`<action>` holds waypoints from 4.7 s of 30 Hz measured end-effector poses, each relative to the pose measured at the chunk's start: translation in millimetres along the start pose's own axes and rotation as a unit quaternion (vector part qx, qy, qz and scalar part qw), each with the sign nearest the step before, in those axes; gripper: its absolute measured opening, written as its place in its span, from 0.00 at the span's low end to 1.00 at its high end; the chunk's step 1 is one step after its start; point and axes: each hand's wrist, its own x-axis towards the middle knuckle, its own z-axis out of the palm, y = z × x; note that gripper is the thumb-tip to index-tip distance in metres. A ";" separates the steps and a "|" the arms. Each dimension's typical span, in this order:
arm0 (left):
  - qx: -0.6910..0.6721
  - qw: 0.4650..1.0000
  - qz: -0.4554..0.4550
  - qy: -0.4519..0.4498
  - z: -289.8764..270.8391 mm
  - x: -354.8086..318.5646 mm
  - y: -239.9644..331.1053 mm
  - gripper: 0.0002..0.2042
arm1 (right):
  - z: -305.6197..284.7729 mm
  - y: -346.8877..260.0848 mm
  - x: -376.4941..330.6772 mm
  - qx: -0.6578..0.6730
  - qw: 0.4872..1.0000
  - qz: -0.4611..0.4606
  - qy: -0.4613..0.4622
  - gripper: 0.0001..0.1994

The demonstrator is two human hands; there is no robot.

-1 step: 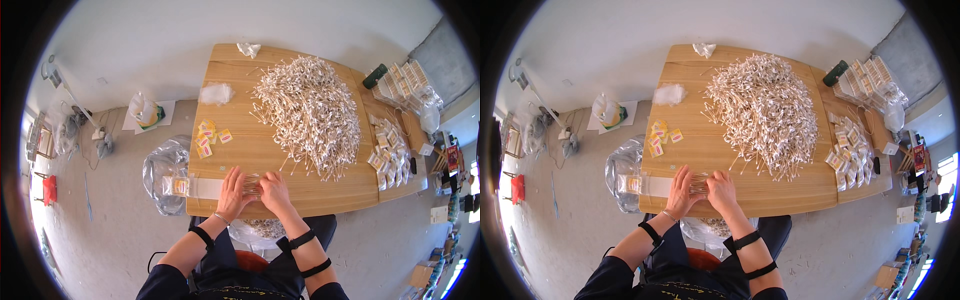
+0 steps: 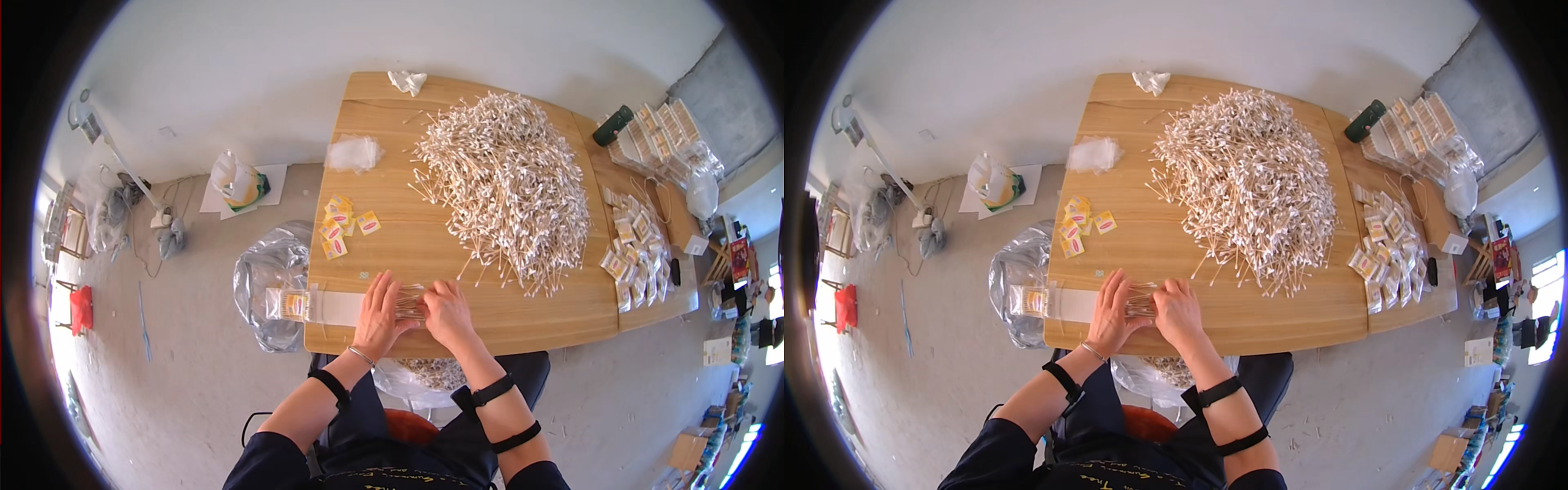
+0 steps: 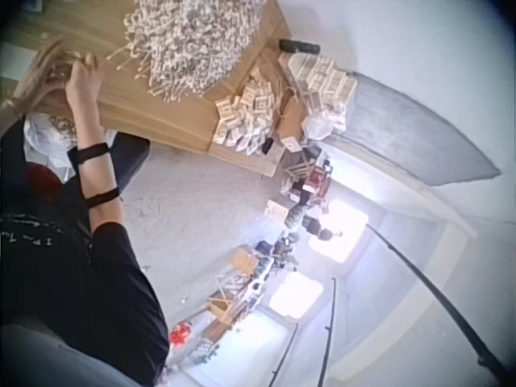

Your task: Counting and packaging groups of cotton swabs into small plastic bags.

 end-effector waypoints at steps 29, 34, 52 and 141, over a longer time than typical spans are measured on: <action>-0.162 0.983 -0.016 0.085 -8.3 -2.7 0.1 0.32 | -31.3 -4.9 6.6 -0.141 0.987 -0.071 0.025 0.04; -0.136 0.988 -0.016 0.070 -6.7 -1.6 0.7 0.32 | -27.4 2.9 3.1 -0.165 0.985 -0.053 0.010 0.02; -0.356 0.931 0.018 0.073 -94.5 -5.1 87.9 0.11 | -81.0 -58.8 -41.9 0.829 0.517 0.213 0.017 0.05; -0.559 0.825 -0.079 0.010 -110.8 -19.6 100.4 0.10 | -94.9 -84.4 -72.9 0.666 0.728 0.099 -0.131 0.16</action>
